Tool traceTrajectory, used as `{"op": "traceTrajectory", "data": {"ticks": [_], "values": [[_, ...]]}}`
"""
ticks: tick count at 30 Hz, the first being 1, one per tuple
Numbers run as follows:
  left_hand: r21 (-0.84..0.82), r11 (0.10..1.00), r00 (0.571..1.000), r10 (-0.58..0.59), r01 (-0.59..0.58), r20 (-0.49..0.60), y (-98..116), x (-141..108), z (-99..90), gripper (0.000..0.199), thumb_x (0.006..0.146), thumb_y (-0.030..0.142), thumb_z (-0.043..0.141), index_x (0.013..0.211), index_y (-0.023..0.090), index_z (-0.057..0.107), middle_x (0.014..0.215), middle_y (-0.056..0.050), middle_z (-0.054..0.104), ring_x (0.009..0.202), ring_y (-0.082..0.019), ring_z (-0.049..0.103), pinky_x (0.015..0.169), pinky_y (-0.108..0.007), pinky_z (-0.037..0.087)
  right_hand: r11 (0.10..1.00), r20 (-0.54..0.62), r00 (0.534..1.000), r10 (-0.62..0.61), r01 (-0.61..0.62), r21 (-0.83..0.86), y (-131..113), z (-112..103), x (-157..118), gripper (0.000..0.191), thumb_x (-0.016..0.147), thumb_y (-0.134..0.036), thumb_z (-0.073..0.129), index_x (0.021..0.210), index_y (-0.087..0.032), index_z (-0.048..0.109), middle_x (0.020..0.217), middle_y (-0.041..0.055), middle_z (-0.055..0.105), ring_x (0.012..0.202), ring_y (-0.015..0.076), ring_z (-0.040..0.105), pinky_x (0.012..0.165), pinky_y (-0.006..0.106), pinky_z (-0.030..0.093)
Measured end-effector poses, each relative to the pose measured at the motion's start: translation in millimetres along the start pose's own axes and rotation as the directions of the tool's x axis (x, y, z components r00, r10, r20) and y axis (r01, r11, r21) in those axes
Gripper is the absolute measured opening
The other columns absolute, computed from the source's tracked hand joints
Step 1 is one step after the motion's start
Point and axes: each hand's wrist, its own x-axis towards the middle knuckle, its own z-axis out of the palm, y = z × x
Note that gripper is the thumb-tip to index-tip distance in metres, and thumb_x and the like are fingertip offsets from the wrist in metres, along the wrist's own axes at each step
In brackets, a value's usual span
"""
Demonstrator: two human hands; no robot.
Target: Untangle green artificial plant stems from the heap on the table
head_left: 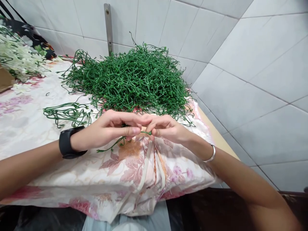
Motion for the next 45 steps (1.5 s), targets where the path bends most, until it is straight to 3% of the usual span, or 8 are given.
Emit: {"op": "traceTrajectory", "data": {"ticks": [5,13,17,21,25,30,37,45], "values": [[0.105,0.995,1.000,0.000,-0.003,0.029,-2,-3,-3.7,0.028,0.077,0.019,0.058,0.102,0.029,0.062,0.080,0.002,0.068,0.062,-0.005,0.058,0.057,-0.010,0.047,0.997,0.067,0.997,-0.042,0.047,-0.064,-1,-1,2,0.013,0.078,-0.021,0.055,0.072,-0.013,0.062,0.080,0.0048,0.057,0.098,0.0138,0.047,0.091,0.036,0.034],[0.225,0.974,0.996,-0.006,-0.013,0.084,1,-2,-6.6,0.030,0.077,0.022,0.056,0.106,0.025,0.060,0.078,-0.001,0.068,0.059,-0.006,0.057,0.054,-0.012,0.047,0.998,0.111,0.993,-0.027,0.034,-0.061,-1,-1,2,0.012,0.077,-0.018,0.055,0.070,-0.012,0.062,0.084,0.0055,0.057,0.093,0.0127,0.049,0.087,0.033,0.036],[0.221,0.975,1.000,0.014,-0.019,0.022,-1,-1,-9.8,0.035,0.078,0.020,0.055,0.113,0.024,0.055,0.079,-0.001,0.067,0.060,-0.005,0.056,0.054,-0.010,0.046,0.996,-0.093,0.994,0.063,-0.068,-0.060,-6,6,1,0.013,0.080,-0.020,0.051,0.075,-0.011,0.060,0.086,0.0050,0.059,0.085,0.0101,0.054,0.077,0.027,0.043],[0.220,0.975,1.000,0.004,-0.003,-0.002,-2,0,-10.1,0.039,0.080,0.021,0.053,0.118,0.023,0.050,0.078,0.000,0.065,0.062,-0.005,0.055,0.055,-0.010,0.044,0.978,-0.288,0.956,0.055,-0.110,-0.178,-12,12,0,0.013,0.080,-0.019,0.051,0.078,-0.011,0.061,0.071,0.0016,0.058,0.068,0.0067,0.055,0.065,0.021,0.044],[0.208,0.977,0.999,-0.031,0.036,-0.026,0,0,-8.2,0.039,0.079,0.020,0.053,0.117,0.024,0.050,0.084,-0.001,0.066,0.066,-0.006,0.056,0.057,-0.012,0.046,0.931,-0.306,0.952,0.006,-0.117,-0.345,-13,14,-1,0.016,0.081,-0.020,0.049,0.085,-0.012,0.062,0.062,-0.0008,0.053,0.059,0.0059,0.051,0.058,0.019,0.041],[0.144,0.987,0.997,-0.061,0.066,-0.044,0,-1,-8.0,0.032,0.078,0.021,0.055,0.110,0.022,0.057,0.091,-0.003,0.066,0.072,-0.008,0.058,0.060,-0.012,0.048,0.853,-0.301,0.953,-0.045,-0.121,-0.508,-11,15,-2,0.014,0.081,-0.018,0.048,0.081,-0.013,0.060,0.064,-0.0007,0.055,0.058,0.0049,0.048,0.056,0.018,0.038],[0.099,0.990,0.994,-0.098,0.102,-0.046,0,-2,-8.0,0.025,0.077,0.024,0.057,0.101,0.020,0.063,0.082,-0.002,0.065,0.067,-0.007,0.056,0.058,-0.013,0.046,0.935,-0.294,0.956,0.015,-0.117,-0.334,-10,20,-2,0.014,0.083,-0.020,0.045,0.077,-0.011,0.055,0.067,0.0008,0.055,0.058,0.0044,0.049,0.054,0.017,0.038],[0.100,0.990,0.989,-0.090,0.102,-0.116,0,1,-0.6,0.034,0.079,0.026,0.054,0.113,0.023,0.055,0.091,-0.003,0.063,0.065,-0.006,0.049,0.056,-0.014,0.042,0.940,-0.515,0.848,-0.125,-0.066,-0.335,-10,26,1,0.012,0.081,-0.017,0.048,0.080,-0.011,0.059,0.060,-0.0022,0.051,0.056,0.0035,0.046,0.052,0.017,0.035]]}}
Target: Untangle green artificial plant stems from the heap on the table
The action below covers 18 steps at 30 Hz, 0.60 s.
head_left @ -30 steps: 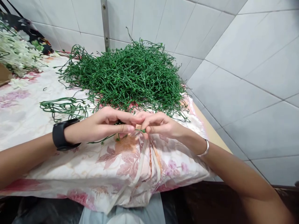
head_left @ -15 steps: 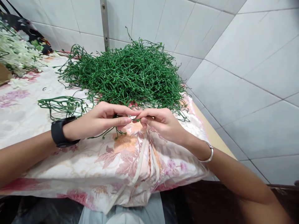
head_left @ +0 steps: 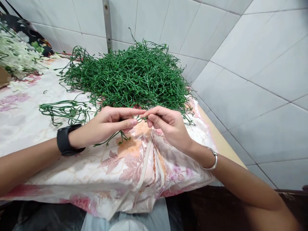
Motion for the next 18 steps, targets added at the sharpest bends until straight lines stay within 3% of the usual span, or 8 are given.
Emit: {"op": "traceTrajectory", "data": {"ticks": [4,11,18], "values": [[0.025,0.999,1.000,0.023,-0.022,-0.016,-3.1,0.3,0.4,0.033,0.078,0.028,0.055,0.110,0.020,0.058,0.086,-0.004,0.063,0.061,-0.006,0.047,0.054,-0.015,0.042,1.000,-0.022,1.000,0.013,-0.012,0.017,-1.6,-0.4,-0.9,0.013,0.080,-0.018,0.050,0.079,-0.011,0.061,0.061,-0.0014,0.052,0.058,0.0041,0.048,0.051,0.017,0.036],[0.024,0.999,0.999,0.041,-0.041,-0.002,-3.3,-2.5,-1.0,0.025,0.076,0.026,0.058,0.101,0.022,0.064,0.066,0.000,0.063,0.056,-0.005,0.051,0.048,-0.012,0.041,0.958,0.177,0.979,0.102,-0.144,0.249,0.1,-2.9,-0.8,0.014,0.082,-0.020,0.048,0.077,-0.011,0.057,0.057,-0.0032,0.047,0.051,0.0023,0.042,0.045,0.015,0.031],[0.038,0.996,0.994,0.074,-0.078,0.085,0.5,-5.0,-6.3,0.022,0.075,0.020,0.060,0.095,0.028,0.066,0.094,0.000,0.068,0.078,-0.011,0.063,0.066,-0.014,0.050,0.909,0.316,0.943,0.107,-0.221,0.352,2.9,-6.4,-1.7,0.013,0.082,-0.021,0.048,0.076,-0.011,0.055,0.055,-0.0040,0.043,0.050,0.0023,0.039,0.046,0.016,0.027]]}}
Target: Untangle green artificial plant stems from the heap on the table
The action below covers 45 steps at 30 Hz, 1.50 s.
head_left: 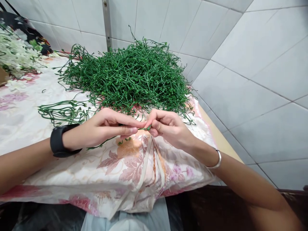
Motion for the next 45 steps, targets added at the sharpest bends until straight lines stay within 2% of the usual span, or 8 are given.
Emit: {"op": "traceTrajectory", "data": {"ticks": [14,22,27,34,38,41,43,45], "values": [[0.100,0.992,0.982,0.058,-0.077,0.180,5,0,-5.6,0.026,0.075,0.016,0.057,0.096,0.027,0.065,0.078,-0.002,0.069,0.070,-0.014,0.062,0.058,-0.019,0.047,0.985,0.203,0.978,0.047,-0.079,0.152,3,-3,0,0.009,0.078,-0.017,0.053,0.074,-0.010,0.057,0.056,-0.0035,0.043,0.050,0.0026,0.039,0.046,0.016,0.028],[0.047,0.993,0.928,0.083,-0.107,0.364,8,-1,-6.0,0.030,0.080,0.014,0.049,0.105,0.027,0.060,0.078,-0.003,0.067,0.066,-0.012,0.057,0.061,-0.020,0.045,0.991,0.346,0.937,0.039,-0.081,0.108,1,-6,0,0.012,0.080,-0.017,0.051,0.073,-0.009,0.057,0.056,-0.0026,0.045,0.049,0.0032,0.042,0.048,0.018,0.029],[0.031,0.995,0.841,0.063,-0.094,0.538,7,0,-2.2,0.034,0.082,0.014,0.043,0.112,0.023,0.056,0.099,-0.005,0.064,0.083,-0.014,0.059,0.080,-0.022,0.043,0.986,0.327,0.941,-0.089,0.037,0.163,-18,-7,-4,0.019,0.081,-0.019,0.049,0.063,-0.014,0.055,0.055,-0.0028,0.046,0.049,0.0041,0.041,0.046,0.020,0.029],[0.119,0.993,0.981,-0.048,0.026,0.189,11,0,-6.5,0.041,0.082,0.022,0.049,0.122,0.030,0.043,0.064,0.003,0.060,0.051,-0.006,0.047,0.046,-0.014,0.038,0.974,0.086,0.972,-0.220,0.214,0.073,-23,-18,0,0.015,0.080,-0.023,0.051,0.071,-0.015,0.061,0.055,-0.0025,0.045,0.051,0.0045,0.041,0.047,0.019,0.029],[0.016,0.999,0.998,-0.037,0.036,0.044,7,2,-4.6,0.040,0.081,0.020,0.050,0.120,0.029,0.047,0.075,0.001,0.060,0.068,-0.009,0.054,0.062,-0.017,0.046,0.980,-0.019,0.980,-0.199,0.199,0.002,-14,-23,5,0.014,0.080,-0.024,0.052,0.075,-0.016,0.061,0.058,-0.0023,0.046,0.052,0.0043,0.041,0.046,0.018,0.029],[-0.058,0.998,0.999,0.015,-0.013,0.031,1,3,-3.8,0.040,0.082,0.016,0.046,0.120,0.029,0.048,0.086,-0.001,0.062,0.083,-0.012,0.057,0.076,-0.022,0.048,0.954,-0.155,0.959,-0.238,0.201,-0.223,-11,-25,8,0.016,0.083,-0.027,0.047,0.083,-0.017,0.060,0.067,-0.0007,0.053,0.059,0.0056,0.048,0.052,0.019,0.036],[-0.077,0.996,0.998,0.053,-0.051,0.024,-3,4,-3.8,0.043,0.083,0.014,0.043,0.123,0.028,0.044,0.092,-0.002,0.062,0.089,-0.014,0.057,0.079,-0.024,0.048,0.886,-0.204,0.934,-0.294,0.187,-0.424,-10,-25,10,0.019,0.083,-0.027,0.048,0.097,-0.020,0.057,0.090,0.0018,0.059,0.082,0.0093,0.054,0.070,0.023,0.042],[-0.079,0.993,0.996,0.087,-0.088,-0.009,-6,5,-3.5,0.048,0.082,0.013,0.045,0.128,0.027,0.037,0.102,-0.003,0.059,0.094,-0.014,0.055,0.082,-0.025,0.048,0.798,-0.197,0.918,-0.344,0.176,-0.577,-8,-25,11,0.031,0.081,-0.025,0.051,0.112,-0.024,0.049,0.117,0.0019,0.051,0.109,0.0133,0.046,0.090,0.028,0.036]]}}
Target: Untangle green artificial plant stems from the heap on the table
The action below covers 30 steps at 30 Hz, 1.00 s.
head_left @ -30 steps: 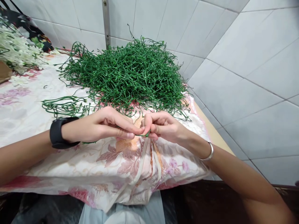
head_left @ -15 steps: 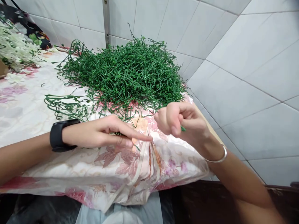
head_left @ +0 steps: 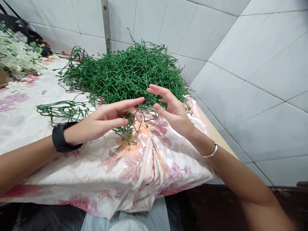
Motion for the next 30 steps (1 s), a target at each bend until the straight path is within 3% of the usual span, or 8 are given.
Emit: {"op": "traceTrajectory", "data": {"ticks": [3,5,9,17,25,30], "values": [[0.043,0.996,0.995,0.085,-0.082,-0.061,-4,2,1.2,0.055,0.080,0.011,0.048,0.131,0.026,0.031,0.113,-0.004,0.054,0.102,-0.014,0.052,0.090,-0.026,0.045,0.996,-0.010,0.999,-0.031,0.030,-0.090,1,3,-1,0.029,0.082,-0.026,0.049,0.111,-0.024,0.048,0.123,0.0021,0.045,0.117,0.0144,0.038,0.098,0.031,0.029],[0.098,0.987,0.988,0.132,-0.124,-0.084,-6,3,2.2,0.058,0.079,0.011,0.050,0.131,0.026,0.030,0.119,-0.005,0.050,0.105,-0.015,0.050,0.093,-0.026,0.044,0.998,-0.008,1.000,-0.021,0.021,-0.058,2,6,-2,0.019,0.084,-0.029,0.044,0.097,-0.020,0.054,0.108,0.0037,0.053,0.106,0.0137,0.046,0.093,0.031,0.034],[0.225,0.956,0.972,0.216,-0.190,-0.096,-10,4,4.9,0.058,0.079,0.010,0.049,0.131,0.026,0.029,0.127,-0.006,0.040,0.110,-0.016,0.047,0.094,-0.027,0.045,0.999,0.088,0.996,0.008,-0.004,-0.050,2,14,-7,0.020,0.081,-0.034,0.049,0.077,-0.016,0.056,0.080,0.0015,0.056,0.079,0.0108,0.052,0.078,0.028,0.039],[0.398,0.863,0.938,0.346,-0.310,-0.020,-11,-1,16.5,0.055,0.081,0.005,0.042,0.131,0.021,0.028,0.124,-0.007,0.040,0.112,-0.015,0.045,0.096,-0.028,0.045,0.983,0.221,0.973,-0.061,0.097,-0.153,4,30,-14,0.022,0.070,-0.034,0.062,0.081,-0.015,0.057,0.083,0.0022,0.059,0.079,0.0115,0.051,0.075,0.028,0.039],[0.542,0.817,0.942,0.311,-0.198,-0.124,-7,-2,13.7,0.043,0.080,0.012,0.049,0.121,0.015,0.040,0.109,-0.005,0.055,0.100,-0.012,0.054,0.091,-0.024,0.045,0.983,0.083,0.991,-0.104,0.115,-0.140,7,29,-14,0.009,0.074,-0.026,0.059,0.079,-0.019,0.060,0.083,0.0005,0.061,0.081,0.0114,0.054,0.077,0.030,0.040],[0.619,0.771,0.934,0.316,-0.149,-0.169,-4,-2,10.1,0.031,0.079,0.015,0.050,0.110,0.017,0.048,0.105,-0.004,0.058,0.093,-0.011,0.056,0.083,-0.022,0.047,0.975,0.099,0.988,-0.117,0.133,-0.176,1,23,-3,0.010,0.074,-0.027,0.059,0.078,-0.019,0.063,0.080,0.0002,0.063,0.079,0.0107,0.055,0.078,0.030,0.038]]}}
